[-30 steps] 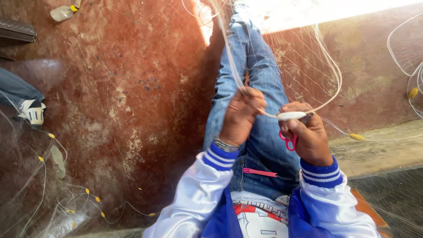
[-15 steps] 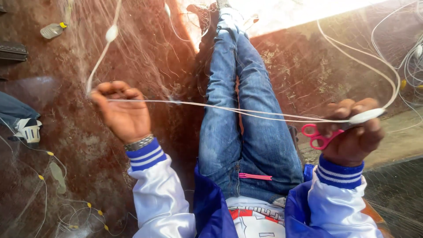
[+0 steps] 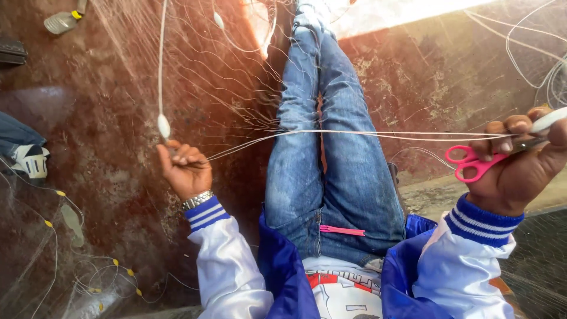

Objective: The person lies on the floor with a fishing net across their lap and repairs its line. They pull sections of the netting and float line taut, untangle and reposition the white floats, and use pink-handled scissors to trim and cut the net line, working along the net section by section.

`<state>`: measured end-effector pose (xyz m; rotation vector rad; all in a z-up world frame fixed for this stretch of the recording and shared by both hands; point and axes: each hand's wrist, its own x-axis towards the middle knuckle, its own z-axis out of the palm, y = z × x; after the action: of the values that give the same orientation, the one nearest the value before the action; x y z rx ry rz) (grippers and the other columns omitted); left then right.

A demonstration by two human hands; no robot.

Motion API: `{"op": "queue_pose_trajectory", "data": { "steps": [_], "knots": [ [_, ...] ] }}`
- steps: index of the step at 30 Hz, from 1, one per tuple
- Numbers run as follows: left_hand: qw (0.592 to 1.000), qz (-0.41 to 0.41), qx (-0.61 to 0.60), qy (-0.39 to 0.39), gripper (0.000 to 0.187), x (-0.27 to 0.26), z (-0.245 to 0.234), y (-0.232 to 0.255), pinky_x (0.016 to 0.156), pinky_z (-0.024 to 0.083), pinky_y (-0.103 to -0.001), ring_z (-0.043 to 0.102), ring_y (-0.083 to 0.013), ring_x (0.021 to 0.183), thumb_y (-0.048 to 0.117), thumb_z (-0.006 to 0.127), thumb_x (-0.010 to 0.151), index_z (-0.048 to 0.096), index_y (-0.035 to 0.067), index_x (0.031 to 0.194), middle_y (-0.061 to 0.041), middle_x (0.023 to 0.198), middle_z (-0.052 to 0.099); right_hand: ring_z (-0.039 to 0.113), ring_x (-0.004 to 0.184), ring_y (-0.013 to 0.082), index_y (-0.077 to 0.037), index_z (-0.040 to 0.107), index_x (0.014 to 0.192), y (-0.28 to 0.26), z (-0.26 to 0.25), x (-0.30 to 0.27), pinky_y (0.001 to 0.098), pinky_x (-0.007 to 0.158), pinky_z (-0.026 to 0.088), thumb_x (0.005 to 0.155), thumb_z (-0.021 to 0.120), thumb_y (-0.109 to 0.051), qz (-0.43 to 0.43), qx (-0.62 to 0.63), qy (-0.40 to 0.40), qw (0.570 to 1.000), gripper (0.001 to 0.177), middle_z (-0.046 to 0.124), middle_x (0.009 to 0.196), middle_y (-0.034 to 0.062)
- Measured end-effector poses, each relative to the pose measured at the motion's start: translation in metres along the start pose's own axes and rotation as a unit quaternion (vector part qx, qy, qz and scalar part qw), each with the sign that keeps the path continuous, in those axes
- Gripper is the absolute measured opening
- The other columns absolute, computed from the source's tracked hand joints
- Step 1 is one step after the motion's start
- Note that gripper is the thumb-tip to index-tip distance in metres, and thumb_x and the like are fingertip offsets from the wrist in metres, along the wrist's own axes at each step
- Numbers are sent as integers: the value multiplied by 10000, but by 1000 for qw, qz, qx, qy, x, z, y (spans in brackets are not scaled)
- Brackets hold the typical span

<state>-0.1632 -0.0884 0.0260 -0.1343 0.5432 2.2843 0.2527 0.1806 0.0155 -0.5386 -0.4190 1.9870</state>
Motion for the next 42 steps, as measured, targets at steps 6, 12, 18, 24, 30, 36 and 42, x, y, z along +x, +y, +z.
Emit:
{"op": "queue_pose_trajectory", "data": {
  "steps": [6, 12, 18, 24, 30, 36, 42],
  "knots": [
    [980, 59, 96, 164, 198, -2, -34, 1, 470, 526, -210, 613, -111, 559, 246, 522, 912, 558, 91, 1029, 19, 576, 566, 473, 678, -39, -233, 558, 1116, -6, -18, 0, 104, 553, 329, 995, 522, -348, -31, -87, 52, 994, 170, 581, 868, -133],
    [904, 137, 288, 285, 208, -11, -25, -20, 368, 430, -174, 547, -88, 498, 252, 546, 884, 560, 86, 1009, 26, 564, 518, 466, 662, -27, -217, 549, 1091, -7, -12, -2, 116, 550, 333, 976, 544, -339, -37, -97, 91, 990, 168, 567, 832, -112],
    [898, 122, 300, 297, 193, -14, -28, -22, 373, 416, -176, 550, -85, 513, 249, 509, 908, 550, 93, 1013, 31, 570, 512, 417, 541, 3, -174, 521, 1014, -2, 42, -2, 150, 465, 322, 861, 590, -421, -82, -230, 156, 957, 298, 481, 706, -96],
    [920, 117, 239, 289, 224, -6, -30, -19, 443, 487, -190, 533, -91, 533, 235, 523, 899, 534, 96, 1075, 26, 590, 499, 431, 578, 21, -161, 521, 1037, -5, 40, -2, 154, 499, 334, 867, 620, -420, -102, -229, 164, 954, 326, 481, 729, -57],
    [914, 145, 255, 281, 179, 0, -25, -31, 704, 568, -325, 616, -178, 726, 247, 507, 904, 548, 97, 993, -26, 778, 604, 453, 589, 3, -181, 544, 1075, -14, 26, -2, 145, 483, 325, 859, 625, -435, -98, -190, 149, 966, 343, 516, 747, -85],
    [952, 169, 129, 220, 254, 11, -50, -26, 737, 569, -294, 608, -184, 798, 140, 542, 881, 528, -6, 1088, -83, 868, 605, 448, 604, 3, -182, 499, 1092, -17, -4, 3, 145, 488, 321, 949, 581, -310, -85, -144, 141, 976, 209, 524, 766, -82],
    [974, 95, 106, 176, 173, 7, -43, -27, 554, 470, -228, 544, -121, 652, 118, 413, 949, 555, 27, 984, -46, 729, 570, 387, 647, -36, -161, 475, 919, -25, -67, 7, 95, 591, 319, 991, 539, -149, -32, -118, 136, 983, 98, 463, 750, -92]
  ]
}}
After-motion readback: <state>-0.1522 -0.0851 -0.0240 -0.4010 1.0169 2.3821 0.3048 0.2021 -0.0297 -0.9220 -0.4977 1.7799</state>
